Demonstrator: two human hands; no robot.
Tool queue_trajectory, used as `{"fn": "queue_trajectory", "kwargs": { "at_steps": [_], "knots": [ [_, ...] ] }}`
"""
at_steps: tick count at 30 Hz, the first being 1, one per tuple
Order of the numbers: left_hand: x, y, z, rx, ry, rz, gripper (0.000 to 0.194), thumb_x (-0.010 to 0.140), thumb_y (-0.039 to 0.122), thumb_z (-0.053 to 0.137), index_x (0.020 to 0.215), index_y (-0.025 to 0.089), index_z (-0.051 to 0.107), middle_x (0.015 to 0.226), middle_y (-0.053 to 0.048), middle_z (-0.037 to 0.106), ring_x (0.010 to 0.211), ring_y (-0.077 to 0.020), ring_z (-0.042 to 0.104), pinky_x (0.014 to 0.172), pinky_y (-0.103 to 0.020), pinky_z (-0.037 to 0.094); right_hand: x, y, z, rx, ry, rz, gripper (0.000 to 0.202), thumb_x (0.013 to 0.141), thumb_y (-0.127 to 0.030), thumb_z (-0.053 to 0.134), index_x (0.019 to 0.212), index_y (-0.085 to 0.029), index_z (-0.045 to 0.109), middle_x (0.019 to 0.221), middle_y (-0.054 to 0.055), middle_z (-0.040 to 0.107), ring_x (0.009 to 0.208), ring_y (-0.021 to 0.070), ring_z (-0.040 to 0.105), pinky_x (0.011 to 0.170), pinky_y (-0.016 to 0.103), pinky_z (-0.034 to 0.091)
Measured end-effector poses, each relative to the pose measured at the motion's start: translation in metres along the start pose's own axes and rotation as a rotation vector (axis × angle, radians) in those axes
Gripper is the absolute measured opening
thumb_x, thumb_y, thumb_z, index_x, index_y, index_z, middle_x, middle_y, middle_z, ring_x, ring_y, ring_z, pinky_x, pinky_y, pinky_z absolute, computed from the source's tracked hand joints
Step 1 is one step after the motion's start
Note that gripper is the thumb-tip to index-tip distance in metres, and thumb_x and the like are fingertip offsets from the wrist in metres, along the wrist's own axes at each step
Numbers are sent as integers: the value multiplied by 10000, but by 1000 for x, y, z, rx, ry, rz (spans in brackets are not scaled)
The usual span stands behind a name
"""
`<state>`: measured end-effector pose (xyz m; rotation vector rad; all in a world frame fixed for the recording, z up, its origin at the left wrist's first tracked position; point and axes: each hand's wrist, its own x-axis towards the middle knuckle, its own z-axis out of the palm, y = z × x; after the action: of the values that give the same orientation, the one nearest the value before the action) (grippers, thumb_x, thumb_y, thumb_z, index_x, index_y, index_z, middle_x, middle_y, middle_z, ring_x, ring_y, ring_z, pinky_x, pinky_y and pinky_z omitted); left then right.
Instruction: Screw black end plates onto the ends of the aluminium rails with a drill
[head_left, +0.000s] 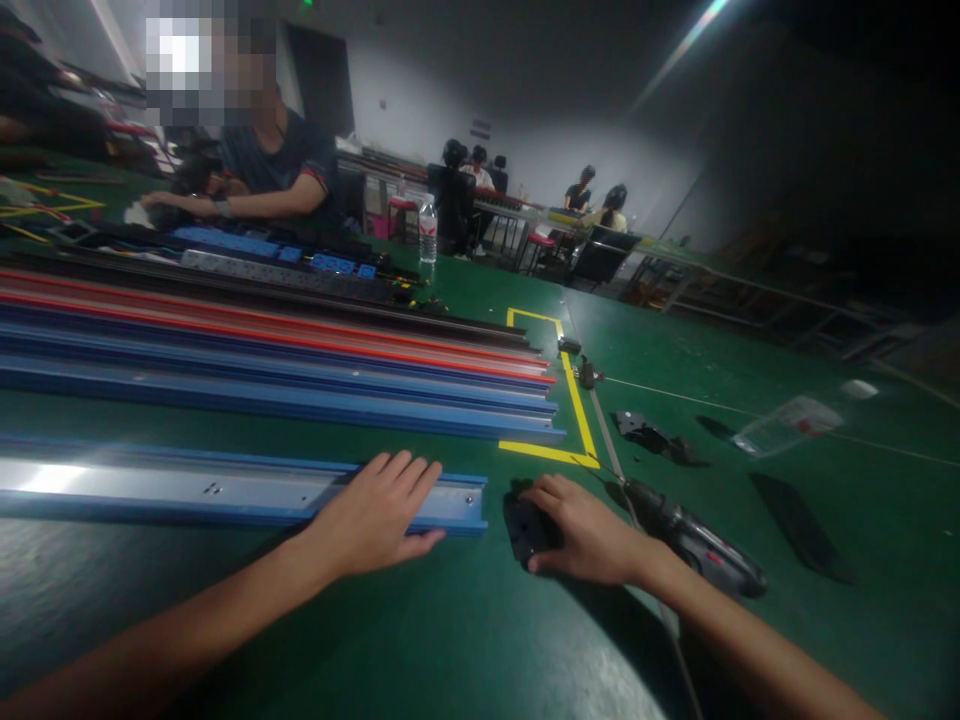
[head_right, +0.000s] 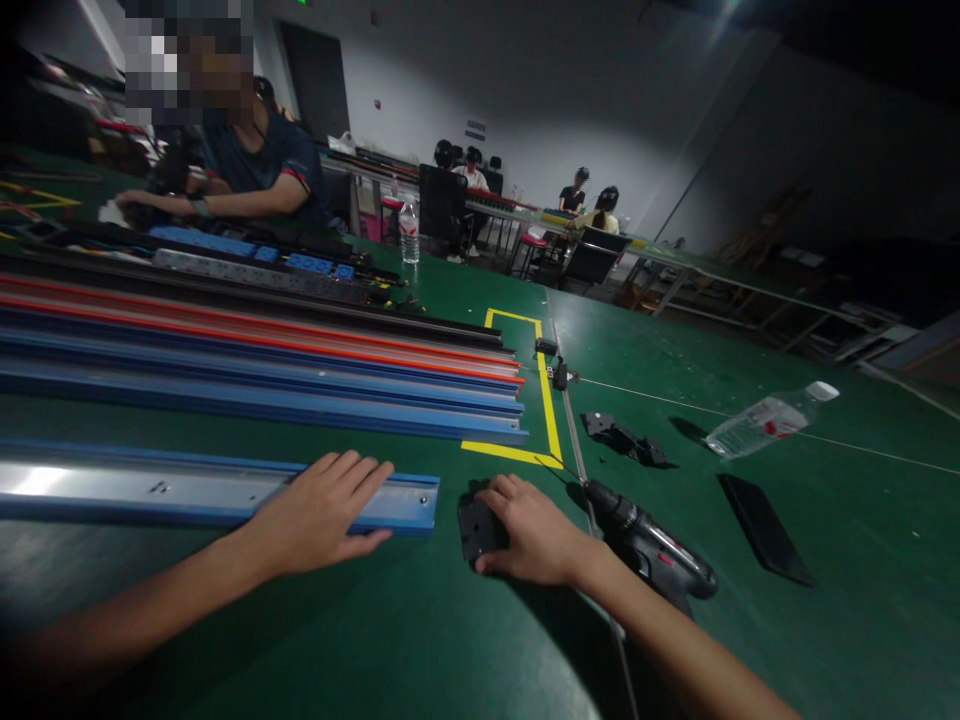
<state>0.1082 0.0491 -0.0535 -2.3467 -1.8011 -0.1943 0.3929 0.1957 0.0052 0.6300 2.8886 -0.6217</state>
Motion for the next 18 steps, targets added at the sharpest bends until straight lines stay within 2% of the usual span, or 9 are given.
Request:
{"fn": "queue_trajectory", "kwargs": {
  "at_steps": [2,5,10,15,18],
  "knots": [
    [0,1,0,4,8,0,707,973,633,375,1397,91,538,1258,-182,624,1086,-324,542,911,-468,430,3,5,-2,49,-26,1,688,697,-385,871,1292,-161,609,1175,101,598,1065,273,592,941,410,498],
    [0,1,0,11,22,4,710,971,625,391,1393,73,537,1252,-187,626,1075,-329,546,900,-470,431,3,16,-1,174,-31,8,736,692,-458,877,1307,-170,593,1155,85,584,979,240,609,840,364,526],
    [0,2,1,30,50,2,685,962,603,436,1372,68,556,1233,-183,637,1084,-342,546,904,-477,427,5,26,4,411,73,-8,761,685,-564,854,1302,-210,582,1130,70,601,936,230,613,790,365,531],
    [0,2,1,34,60,12,679,961,597,453,1377,71,558,1213,-183,648,1067,-332,561,897,-466,431,6,27,7,330,105,49,693,681,-487,881,1238,-185,599,1107,79,617,887,229,611,749,374,526],
    [-1,1,2,33,61,18,678,966,600,444,1381,77,559,1223,-183,646,1075,-331,560,906,-467,430,5,30,8,350,122,69,675,743,-449,846,1298,-189,563,1134,83,610,865,210,605,738,363,525]
  ]
}}
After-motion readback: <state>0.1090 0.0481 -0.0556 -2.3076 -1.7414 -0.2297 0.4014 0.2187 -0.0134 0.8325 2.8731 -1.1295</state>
